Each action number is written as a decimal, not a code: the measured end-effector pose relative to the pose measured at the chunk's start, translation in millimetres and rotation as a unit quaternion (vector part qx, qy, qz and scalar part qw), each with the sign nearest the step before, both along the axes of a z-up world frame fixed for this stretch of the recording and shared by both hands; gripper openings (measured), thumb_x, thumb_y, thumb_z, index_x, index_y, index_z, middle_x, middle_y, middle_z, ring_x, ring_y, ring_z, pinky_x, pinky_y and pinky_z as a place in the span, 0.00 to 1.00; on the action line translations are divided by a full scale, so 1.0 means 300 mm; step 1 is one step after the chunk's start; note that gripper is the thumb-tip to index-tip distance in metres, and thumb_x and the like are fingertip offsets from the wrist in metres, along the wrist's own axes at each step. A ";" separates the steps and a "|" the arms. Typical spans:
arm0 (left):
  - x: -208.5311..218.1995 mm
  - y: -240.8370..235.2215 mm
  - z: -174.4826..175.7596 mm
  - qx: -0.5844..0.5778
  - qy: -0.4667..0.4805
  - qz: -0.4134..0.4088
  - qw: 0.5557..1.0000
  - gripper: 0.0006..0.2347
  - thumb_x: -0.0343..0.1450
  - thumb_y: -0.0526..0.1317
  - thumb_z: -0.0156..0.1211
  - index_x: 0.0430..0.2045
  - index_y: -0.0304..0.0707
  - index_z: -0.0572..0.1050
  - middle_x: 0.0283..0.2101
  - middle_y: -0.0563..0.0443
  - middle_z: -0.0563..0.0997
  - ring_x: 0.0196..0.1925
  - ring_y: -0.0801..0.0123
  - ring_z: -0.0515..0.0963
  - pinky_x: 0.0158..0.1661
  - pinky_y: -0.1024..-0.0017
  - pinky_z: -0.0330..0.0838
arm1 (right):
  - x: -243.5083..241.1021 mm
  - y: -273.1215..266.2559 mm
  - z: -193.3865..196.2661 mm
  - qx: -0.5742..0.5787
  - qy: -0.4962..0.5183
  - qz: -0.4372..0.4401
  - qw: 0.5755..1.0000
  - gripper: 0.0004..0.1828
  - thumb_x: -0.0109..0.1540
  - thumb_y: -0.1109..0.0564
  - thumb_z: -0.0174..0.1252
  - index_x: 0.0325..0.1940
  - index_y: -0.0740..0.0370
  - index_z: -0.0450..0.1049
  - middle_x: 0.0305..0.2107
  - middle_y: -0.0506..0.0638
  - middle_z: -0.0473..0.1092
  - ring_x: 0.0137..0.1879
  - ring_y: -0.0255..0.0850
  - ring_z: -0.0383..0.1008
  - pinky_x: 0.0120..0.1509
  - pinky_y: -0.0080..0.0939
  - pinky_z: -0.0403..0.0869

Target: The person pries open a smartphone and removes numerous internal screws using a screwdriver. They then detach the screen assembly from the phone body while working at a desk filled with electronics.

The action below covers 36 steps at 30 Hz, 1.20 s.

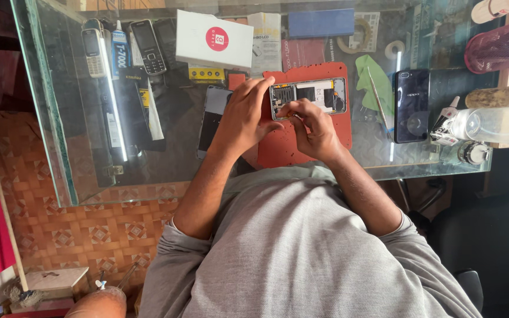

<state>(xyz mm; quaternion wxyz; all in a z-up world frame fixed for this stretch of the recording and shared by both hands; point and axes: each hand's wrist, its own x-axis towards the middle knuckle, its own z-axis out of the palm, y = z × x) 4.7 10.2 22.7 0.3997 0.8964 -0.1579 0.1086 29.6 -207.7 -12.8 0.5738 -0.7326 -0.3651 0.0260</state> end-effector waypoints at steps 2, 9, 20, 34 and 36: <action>-0.020 -0.007 0.014 -0.002 -0.001 0.007 1.000 0.39 0.60 0.50 0.76 0.64 0.34 0.61 0.57 0.40 0.73 0.61 0.49 0.72 0.61 0.56 0.68 | 0.002 0.002 -0.014 0.044 0.010 0.020 0.999 0.33 0.68 0.81 0.44 0.71 0.55 0.54 0.51 0.60 0.71 0.57 0.49 0.78 0.61 0.46 0.81; -0.011 -0.052 -0.031 0.082 -0.040 -0.009 0.996 0.05 0.72 0.34 0.66 0.36 0.34 0.77 0.38 0.51 0.77 0.47 0.60 0.75 0.51 0.62 0.73 | 0.000 -0.024 0.038 0.122 0.036 -0.033 0.991 0.38 0.70 0.81 0.40 0.75 0.48 0.44 0.52 0.62 0.67 0.60 0.47 0.75 0.68 0.52 0.79; 0.049 -0.112 -0.044 0.293 -0.041 -0.067 0.953 0.05 0.68 0.35 0.67 0.23 0.35 0.77 0.31 0.51 0.77 0.41 0.65 0.76 0.44 0.66 0.75 | 0.014 -0.121 0.062 0.130 0.040 -0.090 0.987 0.40 0.72 0.80 0.44 0.79 0.48 0.40 0.49 0.61 0.68 0.55 0.45 0.77 0.68 0.52 0.81; 0.015 0.000 -0.091 0.062 -0.027 0.006 0.998 0.07 0.63 0.29 0.66 0.25 0.30 0.71 0.29 0.42 0.76 0.35 0.53 0.79 0.35 0.60 0.77 | -0.013 -0.280 0.020 0.184 0.103 -0.164 0.964 0.37 0.77 0.77 0.48 0.78 0.49 0.38 0.50 0.56 0.70 0.57 0.39 0.76 0.72 0.53 0.80; -0.027 0.076 -0.051 0.009 -0.015 0.045 0.999 0.08 0.63 0.27 0.66 0.26 0.31 0.70 0.30 0.44 0.77 0.35 0.55 0.79 0.35 0.62 0.77 | -0.015 -0.281 0.017 0.187 0.102 -0.173 0.962 0.37 0.77 0.77 0.48 0.78 0.49 0.38 0.50 0.56 0.70 0.55 0.38 0.74 0.71 0.52 0.79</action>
